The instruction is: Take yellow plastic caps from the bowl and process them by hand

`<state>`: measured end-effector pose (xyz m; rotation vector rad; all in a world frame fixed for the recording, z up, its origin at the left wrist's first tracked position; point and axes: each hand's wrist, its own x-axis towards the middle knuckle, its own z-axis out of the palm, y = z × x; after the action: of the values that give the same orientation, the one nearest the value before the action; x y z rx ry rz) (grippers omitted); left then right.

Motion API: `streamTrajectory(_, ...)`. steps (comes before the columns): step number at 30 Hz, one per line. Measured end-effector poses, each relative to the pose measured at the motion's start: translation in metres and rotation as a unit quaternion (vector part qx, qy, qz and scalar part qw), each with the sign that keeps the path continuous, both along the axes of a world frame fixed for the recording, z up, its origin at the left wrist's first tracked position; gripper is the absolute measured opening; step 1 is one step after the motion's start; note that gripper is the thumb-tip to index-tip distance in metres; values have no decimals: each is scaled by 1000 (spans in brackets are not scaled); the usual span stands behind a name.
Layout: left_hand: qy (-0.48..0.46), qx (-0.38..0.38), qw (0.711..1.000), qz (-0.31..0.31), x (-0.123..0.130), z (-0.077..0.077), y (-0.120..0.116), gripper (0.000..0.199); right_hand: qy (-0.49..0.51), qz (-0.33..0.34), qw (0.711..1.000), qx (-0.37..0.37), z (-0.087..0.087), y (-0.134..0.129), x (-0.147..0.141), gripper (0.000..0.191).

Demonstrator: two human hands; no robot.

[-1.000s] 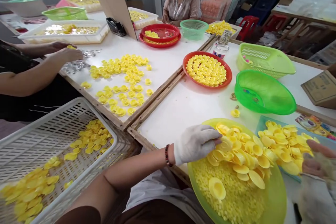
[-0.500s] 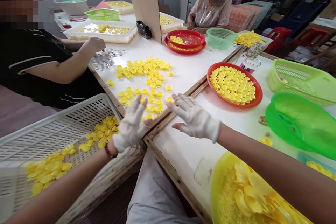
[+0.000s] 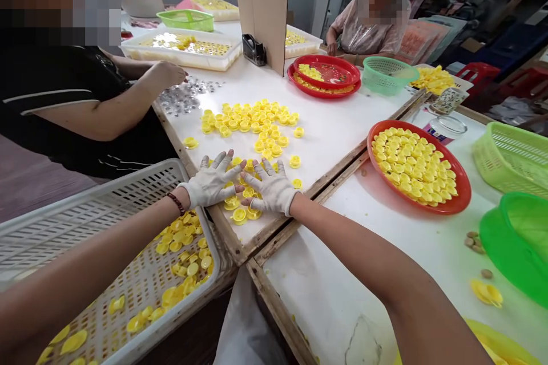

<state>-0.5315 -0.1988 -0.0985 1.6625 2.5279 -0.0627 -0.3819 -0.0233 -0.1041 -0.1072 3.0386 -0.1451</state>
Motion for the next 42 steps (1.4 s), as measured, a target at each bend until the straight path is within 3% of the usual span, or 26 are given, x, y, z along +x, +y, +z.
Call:
streamTrajectory(24,9,20,991,133,-126,-20,31,76,22,-62,998,-3,-12,15,-147,73)
streamTrajectory(36,-12,84,984,160,-180,-31,46,76,13,-87,996,-18,-11,22,-203,73)
streamTrajectory(42,-21,96,980,176,-194,-32,53,76,2,-83,996,-15,-8,27,-220,76)
